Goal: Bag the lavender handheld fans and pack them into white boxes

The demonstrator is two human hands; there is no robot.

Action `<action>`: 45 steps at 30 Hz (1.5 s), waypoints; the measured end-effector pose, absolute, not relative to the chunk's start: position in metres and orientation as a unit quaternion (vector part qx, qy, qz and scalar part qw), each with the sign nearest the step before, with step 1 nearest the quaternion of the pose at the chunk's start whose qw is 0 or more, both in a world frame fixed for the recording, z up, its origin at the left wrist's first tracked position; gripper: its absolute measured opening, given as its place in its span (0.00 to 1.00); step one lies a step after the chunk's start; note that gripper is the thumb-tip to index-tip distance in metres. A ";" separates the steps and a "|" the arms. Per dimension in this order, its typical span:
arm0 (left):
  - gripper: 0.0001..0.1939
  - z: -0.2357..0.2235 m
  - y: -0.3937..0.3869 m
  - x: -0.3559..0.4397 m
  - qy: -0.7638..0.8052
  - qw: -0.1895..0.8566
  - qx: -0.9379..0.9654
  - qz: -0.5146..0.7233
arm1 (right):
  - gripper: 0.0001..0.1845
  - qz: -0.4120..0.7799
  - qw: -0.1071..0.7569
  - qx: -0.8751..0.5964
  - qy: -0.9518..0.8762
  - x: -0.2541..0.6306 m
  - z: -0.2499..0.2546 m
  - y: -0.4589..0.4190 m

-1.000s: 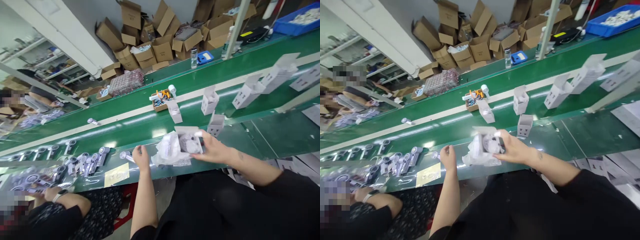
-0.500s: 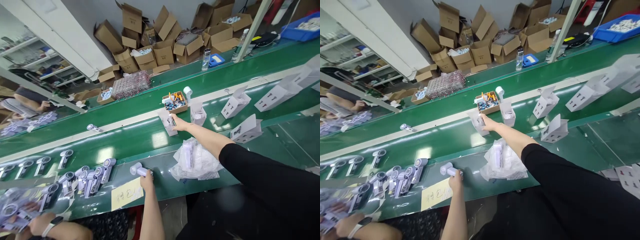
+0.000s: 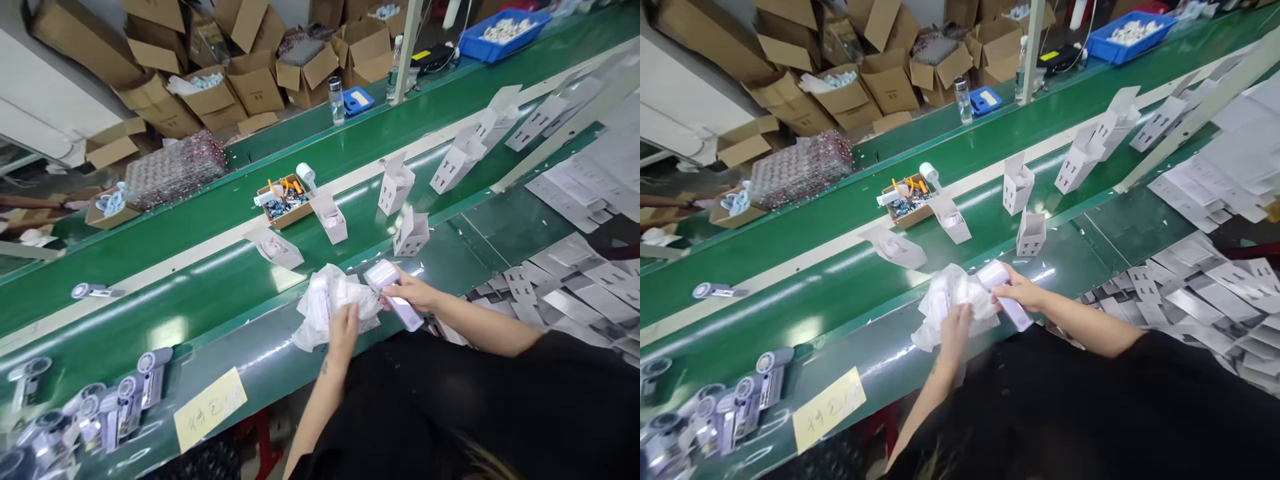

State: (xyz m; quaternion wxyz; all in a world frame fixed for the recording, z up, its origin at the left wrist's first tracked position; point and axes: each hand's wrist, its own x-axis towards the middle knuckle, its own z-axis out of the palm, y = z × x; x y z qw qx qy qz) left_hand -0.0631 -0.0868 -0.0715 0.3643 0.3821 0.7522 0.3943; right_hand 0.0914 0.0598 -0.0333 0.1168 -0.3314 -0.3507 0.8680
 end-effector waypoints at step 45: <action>0.15 -0.014 -0.097 -0.063 0.574 0.085 0.800 0.154 | 0.10 0.942 0.027 -0.325 -0.082 0.119 -0.020 0.064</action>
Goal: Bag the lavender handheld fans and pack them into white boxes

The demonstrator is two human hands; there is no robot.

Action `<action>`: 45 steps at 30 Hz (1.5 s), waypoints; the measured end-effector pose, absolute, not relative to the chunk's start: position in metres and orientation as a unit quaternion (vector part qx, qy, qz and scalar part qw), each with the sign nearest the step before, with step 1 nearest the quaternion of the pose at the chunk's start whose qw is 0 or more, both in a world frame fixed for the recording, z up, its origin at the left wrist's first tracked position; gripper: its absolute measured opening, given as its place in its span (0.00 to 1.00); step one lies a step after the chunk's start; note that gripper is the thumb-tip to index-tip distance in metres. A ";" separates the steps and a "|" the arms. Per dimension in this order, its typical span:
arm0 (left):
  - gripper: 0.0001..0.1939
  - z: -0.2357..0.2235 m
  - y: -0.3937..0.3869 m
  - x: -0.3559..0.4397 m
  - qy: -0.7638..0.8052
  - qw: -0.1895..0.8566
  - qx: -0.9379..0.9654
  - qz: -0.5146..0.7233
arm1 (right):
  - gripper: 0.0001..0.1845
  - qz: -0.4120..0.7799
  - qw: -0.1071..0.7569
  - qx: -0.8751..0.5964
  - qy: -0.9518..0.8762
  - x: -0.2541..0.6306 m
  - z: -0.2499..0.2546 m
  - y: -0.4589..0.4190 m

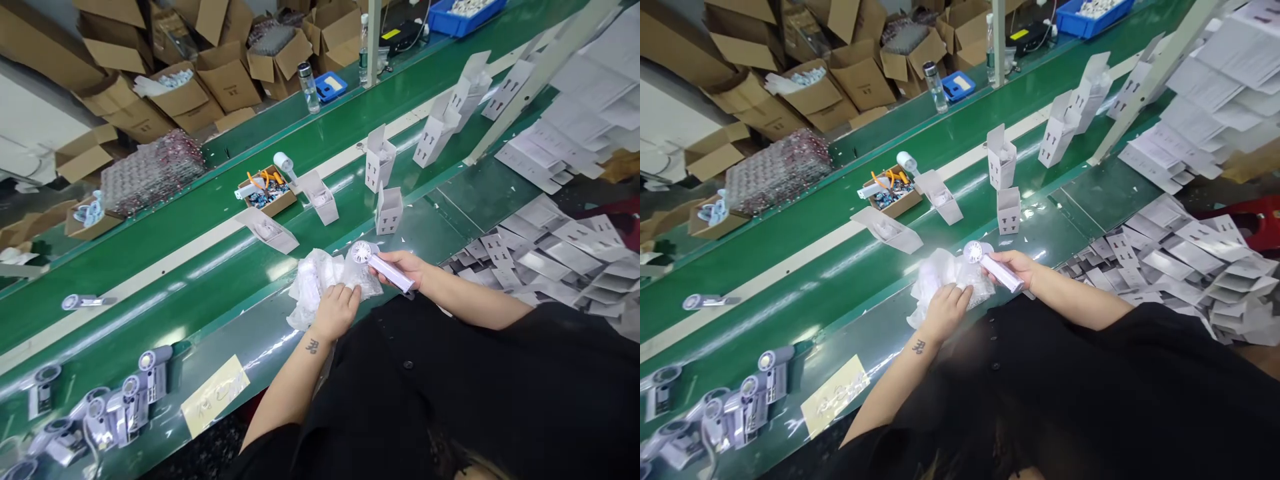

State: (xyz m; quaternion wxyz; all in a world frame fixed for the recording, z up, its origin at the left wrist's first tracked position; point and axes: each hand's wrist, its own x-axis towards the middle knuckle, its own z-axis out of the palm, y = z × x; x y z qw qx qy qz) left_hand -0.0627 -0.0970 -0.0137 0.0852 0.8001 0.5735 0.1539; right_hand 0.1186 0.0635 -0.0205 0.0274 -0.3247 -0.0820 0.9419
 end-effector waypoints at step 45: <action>0.08 -0.052 0.019 0.073 0.502 0.534 0.610 0.301 | 0.14 0.744 0.302 -0.593 -0.058 0.226 -0.058 0.019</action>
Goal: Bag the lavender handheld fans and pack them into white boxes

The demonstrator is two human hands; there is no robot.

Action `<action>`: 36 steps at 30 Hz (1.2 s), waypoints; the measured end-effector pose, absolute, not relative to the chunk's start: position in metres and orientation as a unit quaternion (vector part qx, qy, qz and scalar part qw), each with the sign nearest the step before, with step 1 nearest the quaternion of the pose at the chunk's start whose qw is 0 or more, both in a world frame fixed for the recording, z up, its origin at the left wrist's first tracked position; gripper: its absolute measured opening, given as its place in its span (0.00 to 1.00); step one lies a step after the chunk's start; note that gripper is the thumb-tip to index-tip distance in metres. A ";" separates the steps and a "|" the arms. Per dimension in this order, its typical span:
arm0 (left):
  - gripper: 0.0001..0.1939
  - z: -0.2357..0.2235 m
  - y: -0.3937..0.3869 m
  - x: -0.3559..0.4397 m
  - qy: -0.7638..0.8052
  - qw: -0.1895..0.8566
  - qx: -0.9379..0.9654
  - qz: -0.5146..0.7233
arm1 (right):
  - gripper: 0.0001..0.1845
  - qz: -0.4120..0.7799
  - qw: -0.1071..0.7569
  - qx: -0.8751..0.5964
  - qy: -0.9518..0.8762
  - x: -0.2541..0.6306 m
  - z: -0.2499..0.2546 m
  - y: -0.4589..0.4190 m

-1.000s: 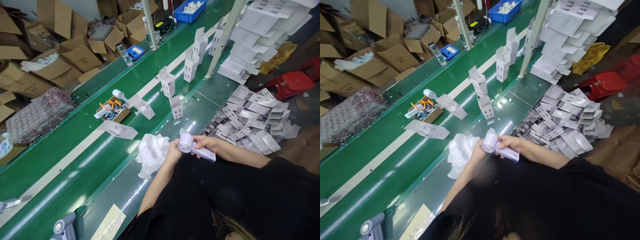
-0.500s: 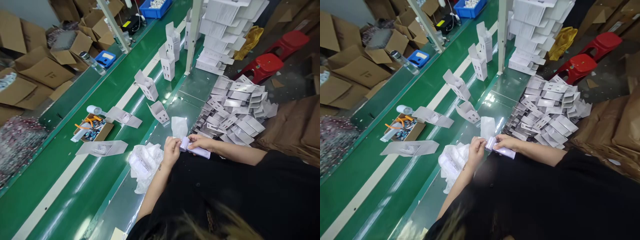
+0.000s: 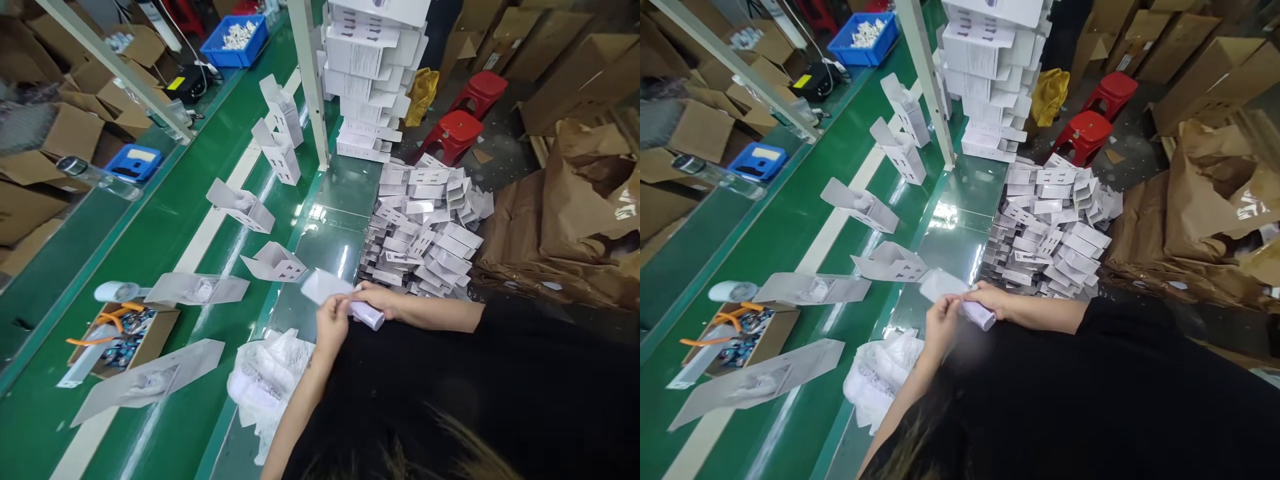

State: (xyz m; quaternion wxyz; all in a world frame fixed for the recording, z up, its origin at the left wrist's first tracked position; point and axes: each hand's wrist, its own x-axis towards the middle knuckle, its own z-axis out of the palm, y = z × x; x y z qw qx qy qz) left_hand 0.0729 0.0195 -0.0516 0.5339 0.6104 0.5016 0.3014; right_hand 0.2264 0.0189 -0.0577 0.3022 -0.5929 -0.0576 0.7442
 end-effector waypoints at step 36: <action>0.12 0.004 0.014 0.002 0.732 0.315 0.285 0.532 | 0.32 0.389 -0.024 -0.103 -0.915 0.143 -0.024 0.310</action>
